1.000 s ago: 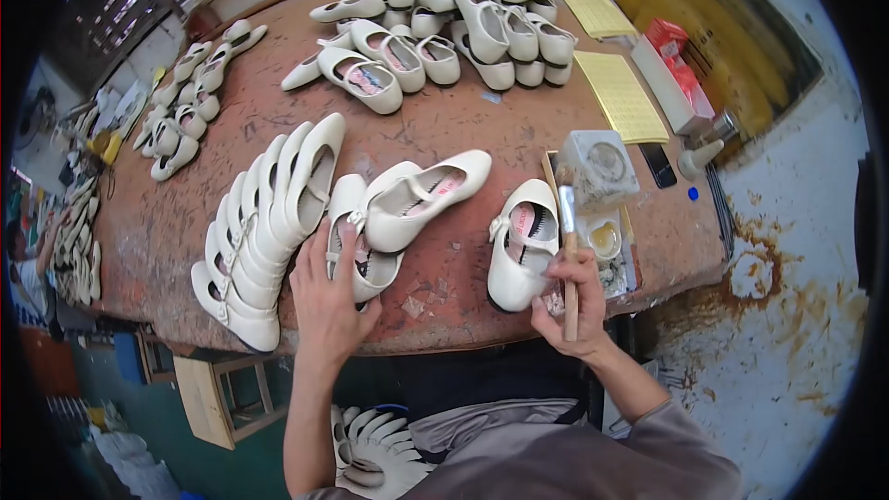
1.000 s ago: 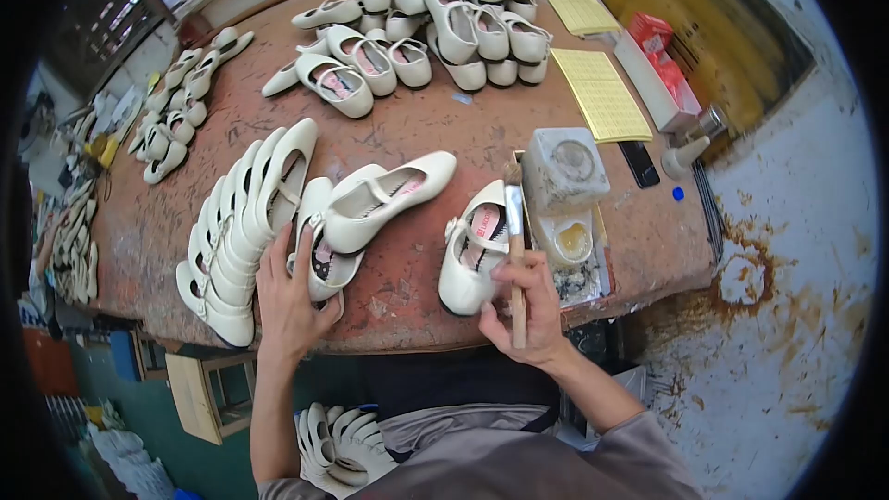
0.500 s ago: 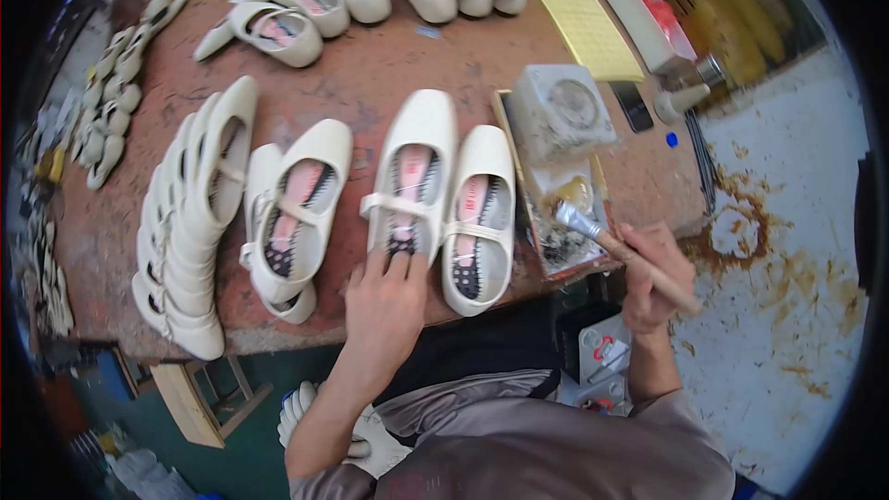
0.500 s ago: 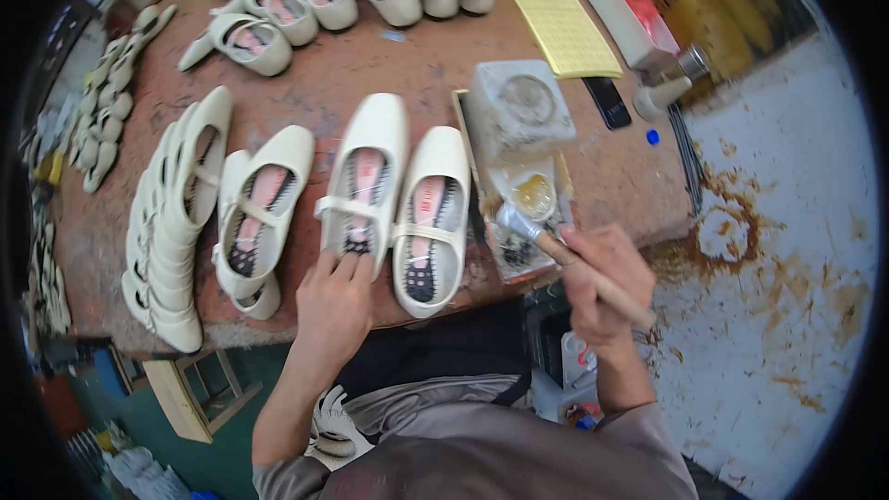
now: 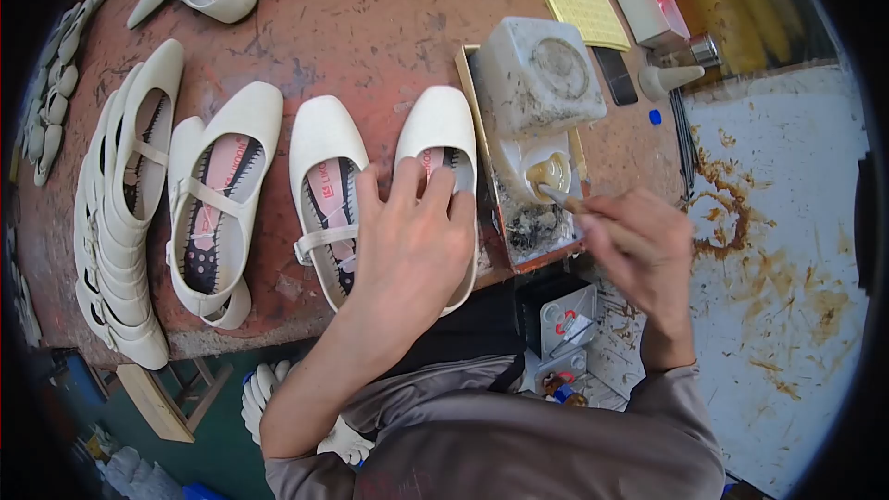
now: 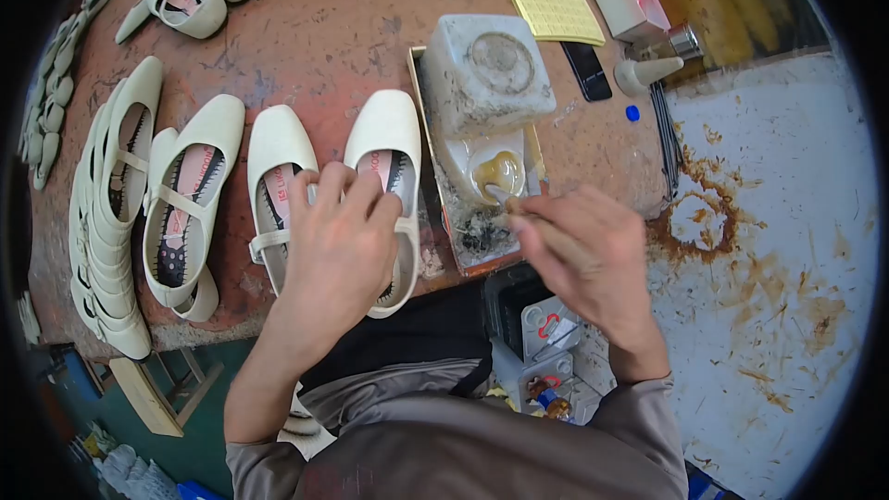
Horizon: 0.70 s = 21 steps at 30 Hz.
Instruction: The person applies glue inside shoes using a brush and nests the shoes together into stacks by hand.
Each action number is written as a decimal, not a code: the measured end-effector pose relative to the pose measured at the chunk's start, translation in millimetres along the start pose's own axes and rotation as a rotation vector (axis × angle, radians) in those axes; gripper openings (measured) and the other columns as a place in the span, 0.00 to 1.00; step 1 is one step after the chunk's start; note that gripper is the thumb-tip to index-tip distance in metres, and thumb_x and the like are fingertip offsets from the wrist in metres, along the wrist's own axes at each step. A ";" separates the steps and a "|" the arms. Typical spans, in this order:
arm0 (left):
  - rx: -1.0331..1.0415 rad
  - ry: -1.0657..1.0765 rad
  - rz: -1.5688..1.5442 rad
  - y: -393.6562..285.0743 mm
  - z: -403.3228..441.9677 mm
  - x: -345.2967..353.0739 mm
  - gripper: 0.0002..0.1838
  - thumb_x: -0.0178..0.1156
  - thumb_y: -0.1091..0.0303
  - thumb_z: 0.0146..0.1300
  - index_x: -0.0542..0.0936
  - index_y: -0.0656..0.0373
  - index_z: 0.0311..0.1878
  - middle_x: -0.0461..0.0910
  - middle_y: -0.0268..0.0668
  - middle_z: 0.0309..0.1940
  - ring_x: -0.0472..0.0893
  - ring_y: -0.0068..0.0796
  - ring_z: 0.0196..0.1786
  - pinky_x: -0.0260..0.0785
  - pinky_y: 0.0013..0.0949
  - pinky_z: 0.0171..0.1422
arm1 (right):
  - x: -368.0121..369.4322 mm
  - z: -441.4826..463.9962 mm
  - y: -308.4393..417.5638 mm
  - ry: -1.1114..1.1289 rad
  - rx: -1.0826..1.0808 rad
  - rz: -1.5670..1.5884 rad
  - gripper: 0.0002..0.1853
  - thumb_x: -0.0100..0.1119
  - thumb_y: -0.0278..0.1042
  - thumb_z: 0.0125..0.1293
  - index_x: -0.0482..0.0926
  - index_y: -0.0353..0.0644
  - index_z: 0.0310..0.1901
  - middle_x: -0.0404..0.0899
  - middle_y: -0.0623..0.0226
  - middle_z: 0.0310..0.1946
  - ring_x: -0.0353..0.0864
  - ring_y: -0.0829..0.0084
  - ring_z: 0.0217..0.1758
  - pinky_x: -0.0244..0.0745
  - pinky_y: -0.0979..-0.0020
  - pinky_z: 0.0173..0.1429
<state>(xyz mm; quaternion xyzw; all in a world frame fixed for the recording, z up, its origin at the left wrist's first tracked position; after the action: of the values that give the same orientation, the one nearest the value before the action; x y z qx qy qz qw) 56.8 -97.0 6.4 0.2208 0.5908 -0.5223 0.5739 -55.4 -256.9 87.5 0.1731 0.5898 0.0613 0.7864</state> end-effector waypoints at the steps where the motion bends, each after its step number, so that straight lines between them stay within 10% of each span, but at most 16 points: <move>1: 0.017 -0.095 -0.060 -0.7 0.3 -7.6 0.14 0.73 0.75 0.56 0.87 0.60 0.47 0.82 0.40 0.50 0.79 0.46 0.57 0.68 0.54 0.68 | -7.3 -2.0 -2.1 -0.010 0.053 0.035 0.02 0.77 0.22 0.66 0.93 0.36 0.39 0.92 0.64 0.34 0.87 0.65 0.31 0.82 0.65 0.36; 21: -0.341 -0.129 0.140 17.5 -33.9 -11.0 0.17 0.78 0.59 0.64 0.84 0.57 0.48 0.81 0.40 0.47 0.80 0.45 0.55 0.66 0.54 0.59 | -9.7 1.1 29.5 0.069 -0.207 -0.073 0.06 0.77 0.15 0.57 0.89 0.34 0.34 0.88 0.62 0.32 0.84 0.64 0.27 0.77 0.61 0.31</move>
<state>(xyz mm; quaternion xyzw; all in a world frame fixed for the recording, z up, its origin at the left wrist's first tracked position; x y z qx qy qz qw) 59.4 -57.6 3.1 0.1272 0.6160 -0.3863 0.6746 -54.1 -232.5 106.7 0.0671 0.6131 0.0993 0.7808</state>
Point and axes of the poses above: each hand's wrist, its own z-axis towards the middle knuckle, its own x-axis out of the palm, y = z × x, the point moved 8 cm from there along z, towards the middle knuckle
